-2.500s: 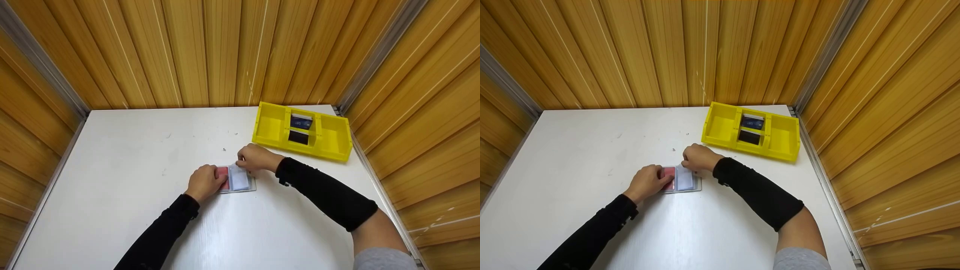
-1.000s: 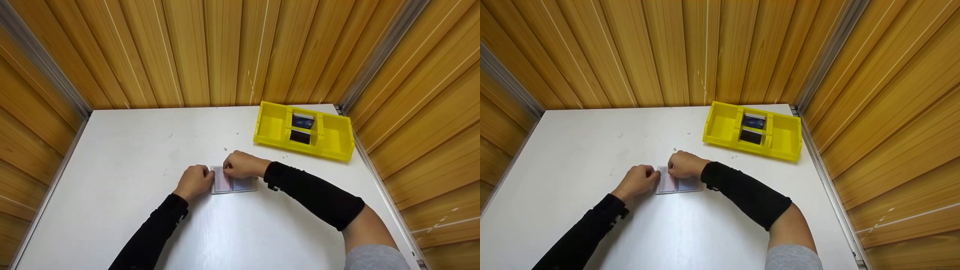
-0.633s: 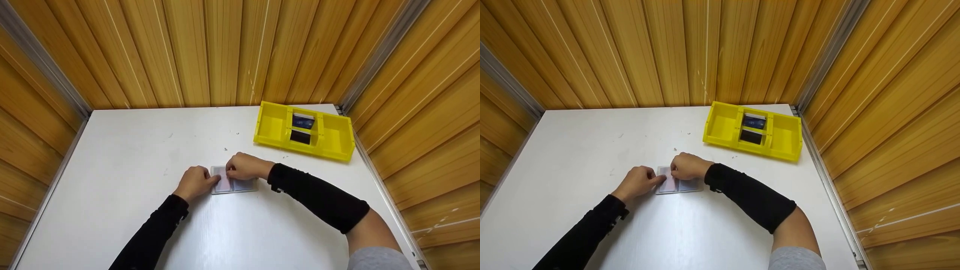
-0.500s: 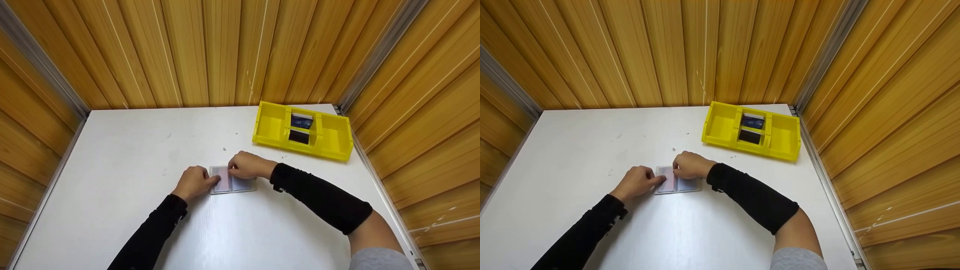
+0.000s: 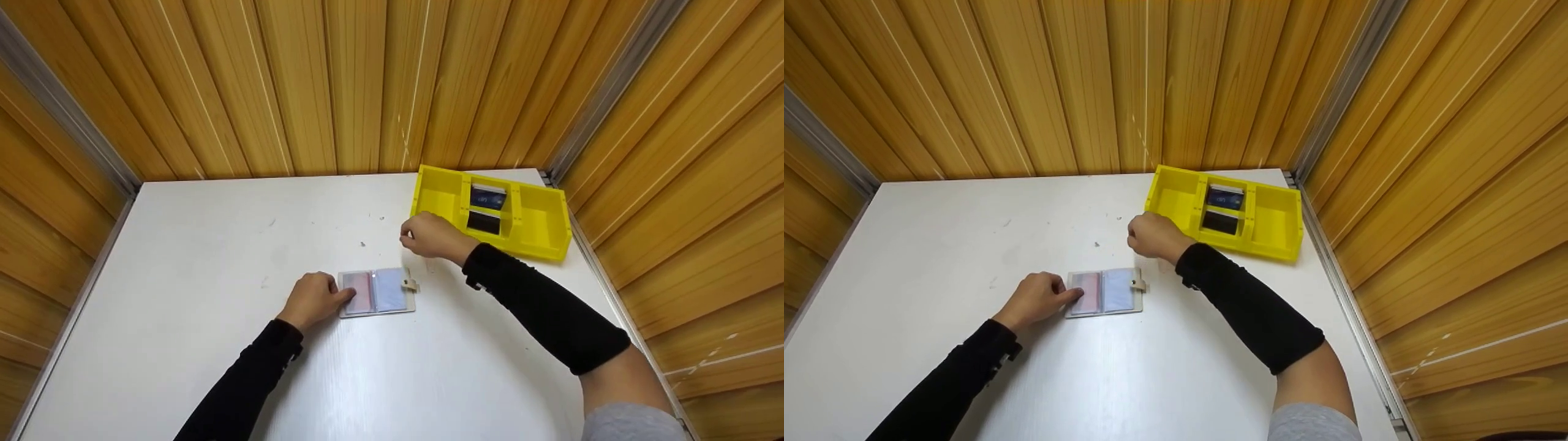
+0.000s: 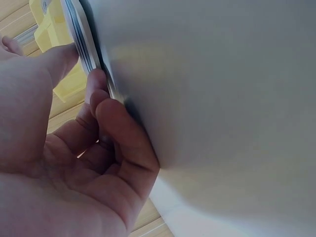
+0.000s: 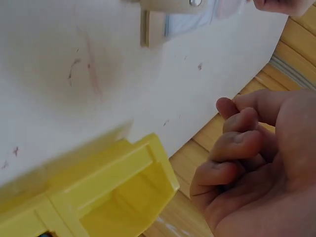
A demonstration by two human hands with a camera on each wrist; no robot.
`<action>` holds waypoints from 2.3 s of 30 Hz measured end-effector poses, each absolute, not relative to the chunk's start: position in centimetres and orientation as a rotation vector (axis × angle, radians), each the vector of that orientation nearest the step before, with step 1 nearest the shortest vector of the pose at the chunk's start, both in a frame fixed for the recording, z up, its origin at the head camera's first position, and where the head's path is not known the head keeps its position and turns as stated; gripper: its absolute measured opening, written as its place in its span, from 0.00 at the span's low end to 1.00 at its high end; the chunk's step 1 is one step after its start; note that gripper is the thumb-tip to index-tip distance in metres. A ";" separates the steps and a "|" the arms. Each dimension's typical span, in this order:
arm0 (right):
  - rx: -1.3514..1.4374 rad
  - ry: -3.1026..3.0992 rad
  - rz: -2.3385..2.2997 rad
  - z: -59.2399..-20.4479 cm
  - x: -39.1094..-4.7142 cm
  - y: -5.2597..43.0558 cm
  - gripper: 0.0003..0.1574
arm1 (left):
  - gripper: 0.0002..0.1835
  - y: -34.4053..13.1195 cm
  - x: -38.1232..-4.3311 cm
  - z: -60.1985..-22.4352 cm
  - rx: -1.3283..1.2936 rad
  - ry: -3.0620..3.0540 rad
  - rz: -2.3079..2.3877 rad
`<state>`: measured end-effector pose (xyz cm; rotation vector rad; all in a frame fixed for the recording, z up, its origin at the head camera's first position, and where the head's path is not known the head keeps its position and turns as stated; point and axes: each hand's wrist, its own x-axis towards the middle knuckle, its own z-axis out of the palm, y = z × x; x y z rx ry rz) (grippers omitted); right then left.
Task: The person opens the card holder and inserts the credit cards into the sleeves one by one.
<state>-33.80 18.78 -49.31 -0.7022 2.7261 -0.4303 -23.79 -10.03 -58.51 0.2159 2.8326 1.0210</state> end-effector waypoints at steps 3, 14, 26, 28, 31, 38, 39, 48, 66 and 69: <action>-0.647 2.767 -0.425 -48.4 -34.5 20.3 0.18 | 0.25 -10.1 -23.8 -58.5 0.219 2.824 1.016; -0.358 2.868 -0.372 -45.6 -36.9 25.8 0.22 | 0.24 -10.1 -23.8 -58.4 0.215 2.800 1.054; -0.273 2.917 -0.248 -47.1 -39.9 30.6 0.17 | 0.24 -10.7 -23.4 -58.5 0.219 2.795 1.051; -0.242 2.927 -0.234 -47.3 -40.2 31.2 0.16 | 0.24 -10.7 -23.4 -58.4 0.226 2.798 1.053; -0.164 2.937 -0.210 -47.6 -40.8 32.2 0.13 | 0.24 -10.6 -23.5 -58.3 0.218 2.796 1.045; -0.015 2.952 -0.205 -48.7 -41.8 33.9 0.21 | 0.24 -10.7 -23.3 -58.4 0.192 2.795 1.044; -0.014 2.964 -0.200 -48.9 -41.8 34.1 0.20 | 0.24 -10.7 -23.3 -58.4 0.190 2.790 1.044; -0.053 3.062 -0.056 -49.9 -42.3 34.6 0.18 | 0.24 -10.8 -23.1 -58.4 0.187 2.797 1.057; -0.100 3.165 0.122 -51.7 -43.0 35.3 0.14 | 0.22 -10.9 -22.9 -59.1 0.202 2.834 1.085; -0.115 3.176 0.173 -51.9 -43.1 35.3 0.13 | 0.23 -10.8 -22.9 -59.1 0.191 2.824 1.083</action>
